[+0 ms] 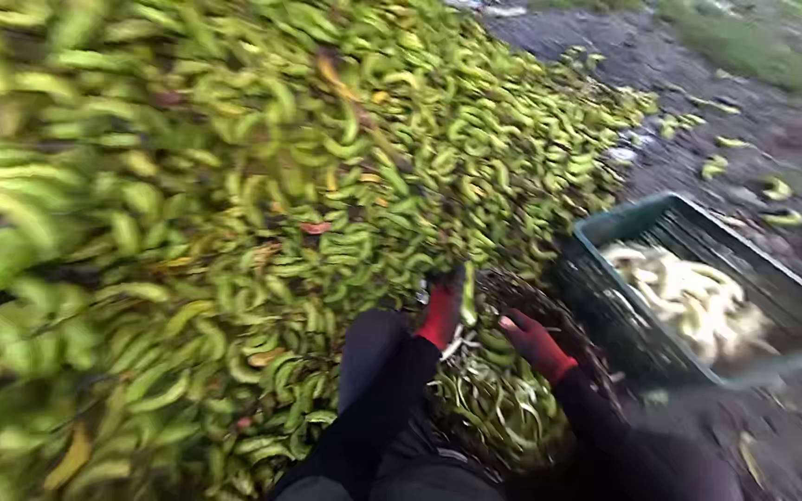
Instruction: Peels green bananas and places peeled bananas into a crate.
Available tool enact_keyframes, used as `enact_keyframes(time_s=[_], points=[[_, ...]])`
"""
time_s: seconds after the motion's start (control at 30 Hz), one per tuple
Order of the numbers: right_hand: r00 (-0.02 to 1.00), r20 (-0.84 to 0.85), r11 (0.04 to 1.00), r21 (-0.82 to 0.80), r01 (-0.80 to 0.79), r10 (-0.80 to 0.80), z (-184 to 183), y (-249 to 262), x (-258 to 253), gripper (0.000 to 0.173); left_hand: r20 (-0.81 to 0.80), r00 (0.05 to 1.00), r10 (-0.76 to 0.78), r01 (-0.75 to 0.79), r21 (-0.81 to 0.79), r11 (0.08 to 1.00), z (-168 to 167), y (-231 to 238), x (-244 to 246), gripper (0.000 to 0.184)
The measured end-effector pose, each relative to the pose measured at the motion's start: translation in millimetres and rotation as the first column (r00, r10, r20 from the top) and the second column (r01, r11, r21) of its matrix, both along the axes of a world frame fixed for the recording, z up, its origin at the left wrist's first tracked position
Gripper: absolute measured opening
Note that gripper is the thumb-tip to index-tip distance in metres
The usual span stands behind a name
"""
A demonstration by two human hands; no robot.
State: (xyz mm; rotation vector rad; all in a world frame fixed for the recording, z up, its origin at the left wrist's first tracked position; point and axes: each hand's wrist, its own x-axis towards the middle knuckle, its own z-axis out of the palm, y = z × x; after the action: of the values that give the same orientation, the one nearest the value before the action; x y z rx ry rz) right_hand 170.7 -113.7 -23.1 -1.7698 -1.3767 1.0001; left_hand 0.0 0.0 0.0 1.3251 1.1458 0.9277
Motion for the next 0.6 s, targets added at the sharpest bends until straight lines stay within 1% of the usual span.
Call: enact_keyframes(time_s=[0.13,0.2,0.23,0.3,0.33,0.4,0.43,0.5,0.57,0.6], points=[[0.997,0.061,0.998,-0.028,-0.052,0.053,4,-9,4,0.051,-0.039,0.998,0.049,-0.044,0.114,0.993,1,-3,19,0.048],[0.989,0.122,0.996,-0.031,-0.078,0.081,11,-15,8,0.053,-0.032,0.998,0.055,-0.052,0.108,0.993,3,-4,24,0.047],[0.985,0.154,0.997,-0.025,-0.073,0.076,13,-16,10,0.053,0.005,0.999,0.041,-0.041,0.073,0.996,4,-7,26,0.047],[0.974,0.223,0.999,0.013,-0.032,0.029,16,-14,13,0.054,0.151,0.988,-0.011,0.020,-0.059,0.998,6,-17,32,0.047],[0.966,0.259,0.998,0.057,-0.005,-0.010,18,-13,15,0.054,0.263,0.964,-0.043,0.080,-0.133,0.988,7,-24,34,0.047],[0.929,0.359,0.990,0.133,0.047,-0.092,20,-12,21,0.055,0.500,0.864,-0.064,0.208,-0.239,0.949,6,-36,40,0.046],[0.900,0.416,0.986,0.147,0.073,-0.129,22,-10,25,0.055,0.564,0.822,-0.084,0.281,-0.272,0.921,5,-39,39,0.046],[0.832,0.509,0.971,0.196,0.138,-0.221,20,-5,35,0.052,0.562,0.813,-0.150,0.397,-0.348,0.850,2,-44,32,0.041],[0.779,0.545,0.949,0.225,0.221,-0.311,15,-1,48,0.049,0.451,0.858,-0.244,0.452,-0.443,0.774,2,-52,23,0.039],[0.773,0.537,0.941,0.210,0.265,-0.337,14,0,53,0.049,0.383,0.883,-0.270,0.440,-0.480,0.759,2,-57,20,0.041]])
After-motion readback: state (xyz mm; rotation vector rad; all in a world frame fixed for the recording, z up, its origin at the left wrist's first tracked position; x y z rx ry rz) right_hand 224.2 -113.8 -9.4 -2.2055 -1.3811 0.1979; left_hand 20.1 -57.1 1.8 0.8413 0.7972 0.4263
